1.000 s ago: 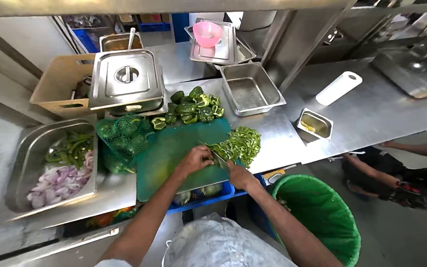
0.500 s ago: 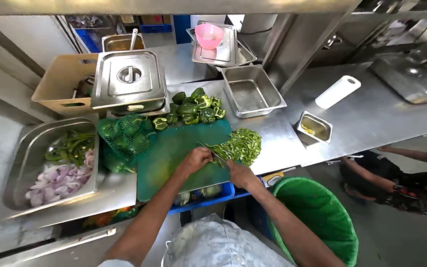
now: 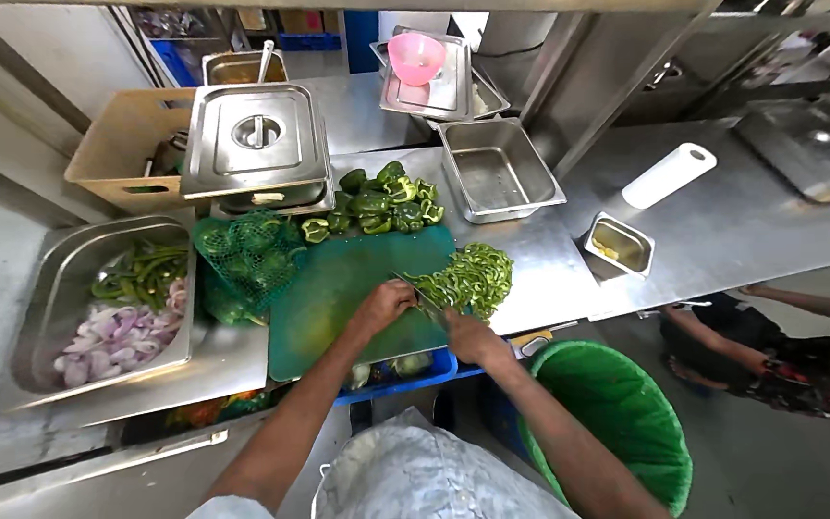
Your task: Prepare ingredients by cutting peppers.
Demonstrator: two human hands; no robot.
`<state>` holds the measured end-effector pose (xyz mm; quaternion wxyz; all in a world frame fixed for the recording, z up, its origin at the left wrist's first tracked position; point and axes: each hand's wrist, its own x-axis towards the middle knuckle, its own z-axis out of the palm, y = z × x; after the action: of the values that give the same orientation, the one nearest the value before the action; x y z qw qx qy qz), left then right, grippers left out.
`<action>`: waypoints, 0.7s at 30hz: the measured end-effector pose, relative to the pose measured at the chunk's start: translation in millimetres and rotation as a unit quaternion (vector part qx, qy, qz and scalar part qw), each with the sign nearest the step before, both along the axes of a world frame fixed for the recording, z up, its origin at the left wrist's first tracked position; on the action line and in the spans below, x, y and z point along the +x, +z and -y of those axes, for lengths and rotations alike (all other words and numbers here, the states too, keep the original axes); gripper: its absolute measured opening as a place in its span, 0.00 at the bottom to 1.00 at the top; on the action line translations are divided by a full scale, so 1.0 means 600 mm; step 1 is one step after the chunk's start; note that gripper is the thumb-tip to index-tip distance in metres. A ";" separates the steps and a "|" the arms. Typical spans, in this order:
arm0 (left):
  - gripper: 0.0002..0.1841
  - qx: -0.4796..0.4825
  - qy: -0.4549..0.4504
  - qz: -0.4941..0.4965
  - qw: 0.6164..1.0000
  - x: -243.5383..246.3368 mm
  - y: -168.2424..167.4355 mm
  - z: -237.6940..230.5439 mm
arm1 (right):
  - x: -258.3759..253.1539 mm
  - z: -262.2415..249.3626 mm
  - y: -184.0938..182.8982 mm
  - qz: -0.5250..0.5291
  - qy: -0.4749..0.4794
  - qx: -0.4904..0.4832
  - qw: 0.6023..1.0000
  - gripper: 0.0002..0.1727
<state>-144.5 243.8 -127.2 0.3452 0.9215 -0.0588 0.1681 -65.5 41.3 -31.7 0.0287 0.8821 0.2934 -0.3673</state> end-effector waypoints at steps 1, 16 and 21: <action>0.04 -0.002 -0.002 0.000 1.000 0.000 0.000 0.000 | -0.001 -0.006 -0.021 -0.010 -0.006 0.006 1.000 0.30; 0.07 0.023 0.020 0.050 0.998 -0.008 0.017 0.026 | -0.008 -0.003 -0.017 0.007 -0.016 0.029 0.999 0.28; 0.09 0.096 -0.045 0.002 0.994 0.052 0.060 0.095 | 0.013 0.044 0.015 0.068 -0.043 0.116 0.990 0.17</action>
<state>-113.0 187.0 -90.9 0.2624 0.9464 -0.1166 0.1480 -57.6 14.9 -22.4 -0.0694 0.9142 0.2934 -0.2707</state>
